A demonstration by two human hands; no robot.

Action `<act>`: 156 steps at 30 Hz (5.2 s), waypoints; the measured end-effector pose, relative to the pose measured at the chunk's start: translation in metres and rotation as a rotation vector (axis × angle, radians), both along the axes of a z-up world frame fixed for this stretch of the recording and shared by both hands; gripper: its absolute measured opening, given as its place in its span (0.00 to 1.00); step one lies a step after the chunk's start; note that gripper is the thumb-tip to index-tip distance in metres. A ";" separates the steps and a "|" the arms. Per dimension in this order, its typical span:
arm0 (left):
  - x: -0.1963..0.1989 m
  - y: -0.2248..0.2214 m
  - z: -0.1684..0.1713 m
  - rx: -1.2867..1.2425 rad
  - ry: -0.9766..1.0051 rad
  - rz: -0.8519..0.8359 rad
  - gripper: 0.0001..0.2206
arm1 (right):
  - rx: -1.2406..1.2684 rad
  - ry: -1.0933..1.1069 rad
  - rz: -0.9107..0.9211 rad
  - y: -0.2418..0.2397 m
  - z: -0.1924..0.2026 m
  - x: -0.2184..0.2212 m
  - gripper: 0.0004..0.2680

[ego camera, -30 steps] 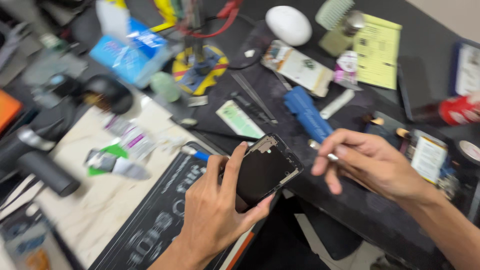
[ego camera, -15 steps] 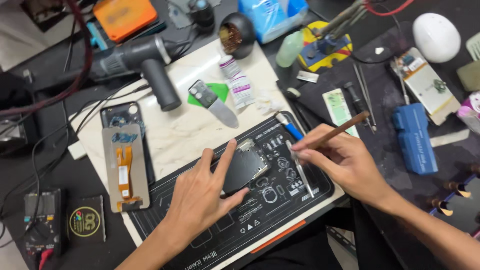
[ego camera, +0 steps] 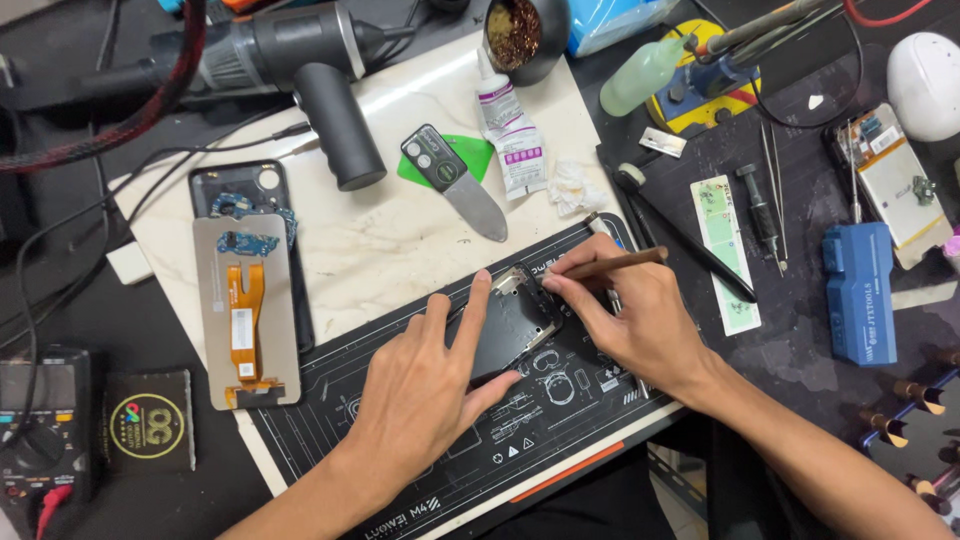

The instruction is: The person scrapes adhesive residue from the inner edges of a smartphone chassis using a precision blade.

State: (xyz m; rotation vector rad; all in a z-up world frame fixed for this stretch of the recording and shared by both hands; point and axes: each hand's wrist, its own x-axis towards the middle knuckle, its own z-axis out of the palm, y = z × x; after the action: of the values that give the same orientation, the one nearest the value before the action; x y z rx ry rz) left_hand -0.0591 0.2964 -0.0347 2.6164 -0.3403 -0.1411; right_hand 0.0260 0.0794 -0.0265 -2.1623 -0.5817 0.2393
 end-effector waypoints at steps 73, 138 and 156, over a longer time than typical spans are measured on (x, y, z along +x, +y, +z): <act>0.008 -0.006 0.006 -0.009 0.167 0.020 0.44 | -0.559 -0.044 -0.132 -0.021 0.055 0.002 0.10; 0.012 0.002 0.006 -0.042 0.153 0.017 0.43 | 0.103 -0.161 0.076 -0.035 -0.047 -0.026 0.06; 0.010 0.002 0.005 -0.036 0.127 0.014 0.43 | 0.048 -0.176 0.108 -0.031 -0.044 -0.026 0.07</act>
State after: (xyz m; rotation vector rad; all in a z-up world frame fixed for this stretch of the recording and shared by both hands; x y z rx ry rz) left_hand -0.0488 0.2983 -0.0292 2.5590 -0.2771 -0.2924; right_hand 0.0002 0.0486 -0.0706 -2.1216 -0.7972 0.0928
